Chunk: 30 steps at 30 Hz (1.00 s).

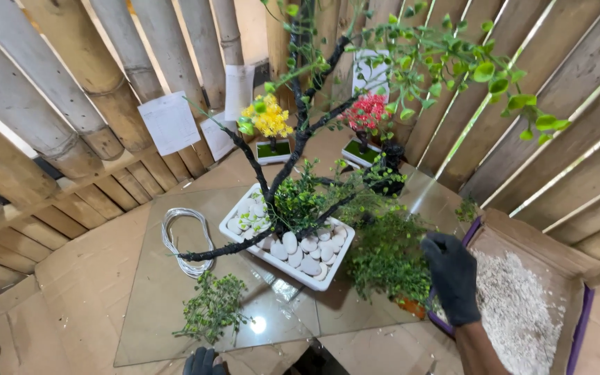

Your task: The person arranges artificial green foliage and flowers onto a black branch structure in a white rectangular pot filled with white stones. They use wire to secure the branches and adjust the placement of the leaves and flowers throughout the process.

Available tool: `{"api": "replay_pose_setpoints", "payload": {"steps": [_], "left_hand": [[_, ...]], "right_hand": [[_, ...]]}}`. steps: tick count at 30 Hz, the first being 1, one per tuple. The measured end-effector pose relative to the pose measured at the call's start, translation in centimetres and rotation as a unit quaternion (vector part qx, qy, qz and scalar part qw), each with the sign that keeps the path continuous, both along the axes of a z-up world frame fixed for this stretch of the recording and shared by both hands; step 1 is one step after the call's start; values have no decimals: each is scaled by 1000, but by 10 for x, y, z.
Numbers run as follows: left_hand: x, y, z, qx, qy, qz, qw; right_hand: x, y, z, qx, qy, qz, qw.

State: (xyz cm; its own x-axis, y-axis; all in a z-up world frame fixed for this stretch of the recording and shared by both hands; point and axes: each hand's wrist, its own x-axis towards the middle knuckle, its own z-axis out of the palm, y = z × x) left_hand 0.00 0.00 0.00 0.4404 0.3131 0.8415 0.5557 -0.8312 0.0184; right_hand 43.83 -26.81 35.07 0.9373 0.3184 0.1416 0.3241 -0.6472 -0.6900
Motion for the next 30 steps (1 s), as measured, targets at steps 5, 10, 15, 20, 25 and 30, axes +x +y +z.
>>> {"api": "replay_pose_setpoints", "payload": {"steps": [5, 10, 15, 20, 25, 30], "left_hand": [[12, -68, 147, -13, 47, 44, 998], [35, -99, 206, -38, -3, 50, 998], [44, -115, 213, -102, -5, 28, 994], [82, -152, 186, -127, -48, -51, 989], [187, -209, 249, -318, -108, -141, 931], [267, -200, 336, -498, 128, -306, 801]], "right_hand": [[32, 0, -5, 135, -49, -2, 990], [53, -4, 0, 37, -321, 131, 937], [27, 16, 40, 382, 75, 18, 921], [19, 15, 40, 447, 128, 56, 884], [27, 10, 23, 495, 172, 91, 847], [17, 6, 21, 523, 239, 135, 807]]}}
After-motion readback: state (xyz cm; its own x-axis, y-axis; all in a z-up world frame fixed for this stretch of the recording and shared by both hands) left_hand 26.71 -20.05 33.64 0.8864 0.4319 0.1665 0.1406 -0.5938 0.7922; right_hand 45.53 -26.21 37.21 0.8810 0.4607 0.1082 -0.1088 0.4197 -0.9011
